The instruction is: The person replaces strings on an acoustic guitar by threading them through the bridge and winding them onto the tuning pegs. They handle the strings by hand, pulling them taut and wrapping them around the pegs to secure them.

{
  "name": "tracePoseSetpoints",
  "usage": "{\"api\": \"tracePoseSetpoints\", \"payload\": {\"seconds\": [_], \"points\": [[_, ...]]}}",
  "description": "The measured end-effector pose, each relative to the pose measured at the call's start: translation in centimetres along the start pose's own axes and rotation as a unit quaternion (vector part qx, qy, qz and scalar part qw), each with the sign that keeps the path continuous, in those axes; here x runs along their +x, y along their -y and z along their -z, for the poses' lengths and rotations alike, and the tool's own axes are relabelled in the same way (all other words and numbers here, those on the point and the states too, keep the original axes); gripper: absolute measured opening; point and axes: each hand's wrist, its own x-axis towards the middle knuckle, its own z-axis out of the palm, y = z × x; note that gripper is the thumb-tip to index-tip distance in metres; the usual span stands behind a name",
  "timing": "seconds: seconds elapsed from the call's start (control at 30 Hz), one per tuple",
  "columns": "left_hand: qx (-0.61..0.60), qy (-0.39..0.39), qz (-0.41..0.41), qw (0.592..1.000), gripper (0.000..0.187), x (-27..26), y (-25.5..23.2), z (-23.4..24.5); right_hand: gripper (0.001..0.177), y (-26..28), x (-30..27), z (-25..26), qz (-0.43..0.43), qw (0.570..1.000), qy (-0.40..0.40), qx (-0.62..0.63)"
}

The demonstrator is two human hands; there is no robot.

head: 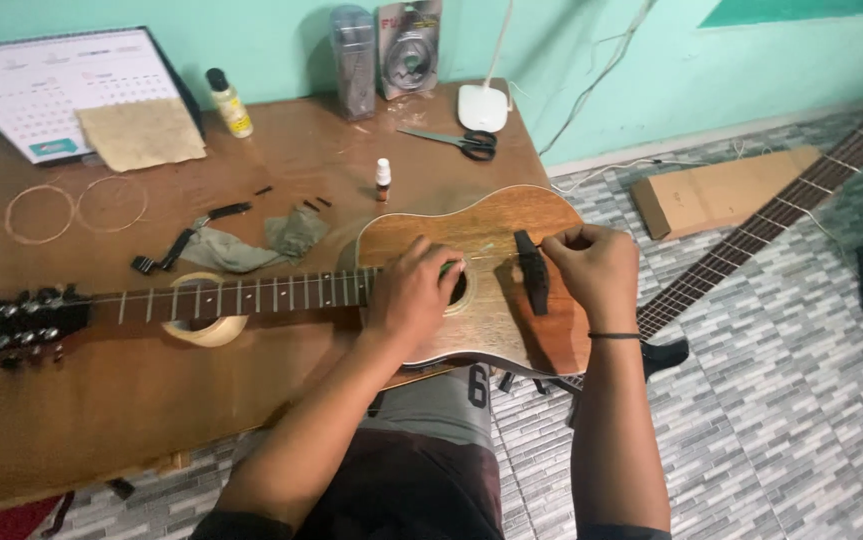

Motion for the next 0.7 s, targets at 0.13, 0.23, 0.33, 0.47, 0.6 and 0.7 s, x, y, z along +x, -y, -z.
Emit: {"api": "tracePoseSetpoints", "payload": {"seconds": [0.13,0.23,0.33,0.47,0.6,0.7], "points": [[0.013,-0.048,0.028,0.998,0.017,-0.4,3.2,3.6,0.009,4.2,-1.5,-2.4,0.028,0.998,0.020,0.047],[0.011,-0.086,0.037,0.995,0.013,-1.0,6.5,7.0,0.011,8.6,-3.1,-5.1,0.095,0.979,0.091,0.155],[0.031,-0.119,0.069,0.990,0.014,-1.2,10.6,10.8,0.011,12.8,-3.0,-8.7,0.112,0.964,0.145,0.195],[0.078,-0.074,0.102,0.989,0.009,-0.7,16.3,16.2,0.009,17.9,-1.5,-13.6,0.179,0.948,0.220,0.143],[0.087,0.042,0.207,0.973,0.013,1.3,21.6,18.2,0.016,19.7,2.8,-21.4,0.262,0.924,0.276,0.046],[-0.087,0.013,0.422,0.902,0.016,4.4,32.3,11.4,0.013,21.2,4.8,-25.5,0.305,0.907,0.273,-0.095]]}}
